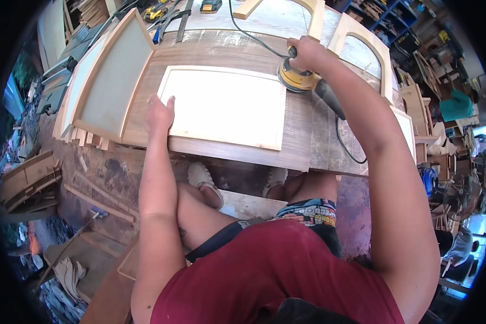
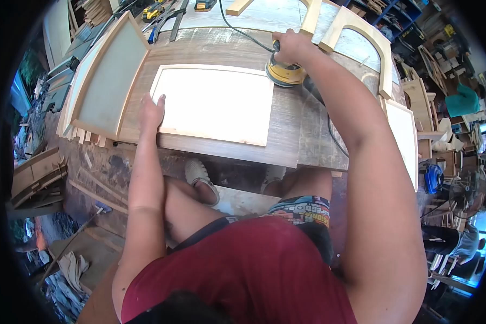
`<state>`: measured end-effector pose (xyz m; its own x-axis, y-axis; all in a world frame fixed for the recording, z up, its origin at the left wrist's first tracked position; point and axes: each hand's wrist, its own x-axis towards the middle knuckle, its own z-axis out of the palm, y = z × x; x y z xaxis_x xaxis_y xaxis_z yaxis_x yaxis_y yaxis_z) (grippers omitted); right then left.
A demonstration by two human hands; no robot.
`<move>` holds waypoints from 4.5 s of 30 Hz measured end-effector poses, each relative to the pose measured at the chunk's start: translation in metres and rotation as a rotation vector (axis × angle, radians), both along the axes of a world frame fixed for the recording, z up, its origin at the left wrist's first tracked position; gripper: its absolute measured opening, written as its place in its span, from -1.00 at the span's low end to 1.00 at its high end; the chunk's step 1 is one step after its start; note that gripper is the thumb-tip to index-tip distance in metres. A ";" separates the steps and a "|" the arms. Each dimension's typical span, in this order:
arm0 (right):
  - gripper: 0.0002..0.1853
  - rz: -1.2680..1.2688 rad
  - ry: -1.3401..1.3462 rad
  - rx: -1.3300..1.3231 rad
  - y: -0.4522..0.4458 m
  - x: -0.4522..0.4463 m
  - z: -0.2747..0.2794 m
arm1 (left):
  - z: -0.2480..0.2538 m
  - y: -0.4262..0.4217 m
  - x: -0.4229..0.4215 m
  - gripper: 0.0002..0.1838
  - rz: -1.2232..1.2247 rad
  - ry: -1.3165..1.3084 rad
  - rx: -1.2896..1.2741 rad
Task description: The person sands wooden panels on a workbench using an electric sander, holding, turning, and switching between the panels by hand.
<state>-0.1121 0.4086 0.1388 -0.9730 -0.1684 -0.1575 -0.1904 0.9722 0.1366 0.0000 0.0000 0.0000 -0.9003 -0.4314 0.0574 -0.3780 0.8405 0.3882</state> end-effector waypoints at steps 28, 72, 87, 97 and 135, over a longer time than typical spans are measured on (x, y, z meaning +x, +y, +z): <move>-0.30 0.034 0.014 -0.034 -0.013 0.000 0.000 | 0.002 0.004 -0.007 -0.35 -0.017 -0.068 -0.038; -0.32 0.302 0.024 -0.089 -0.163 -0.005 -0.004 | -0.017 0.026 0.024 -0.24 -0.073 0.002 0.028; -0.45 0.247 0.054 -0.136 -0.050 0.038 -0.003 | -0.008 0.015 0.038 -0.29 -0.162 -0.041 0.054; -0.42 0.205 0.038 -0.152 -0.072 0.032 -0.003 | -0.012 0.006 0.032 -0.12 -0.256 -0.118 -0.013; -0.29 0.403 0.001 -0.102 -0.292 -0.020 0.000 | -0.005 0.028 0.040 0.07 -0.200 -0.101 0.073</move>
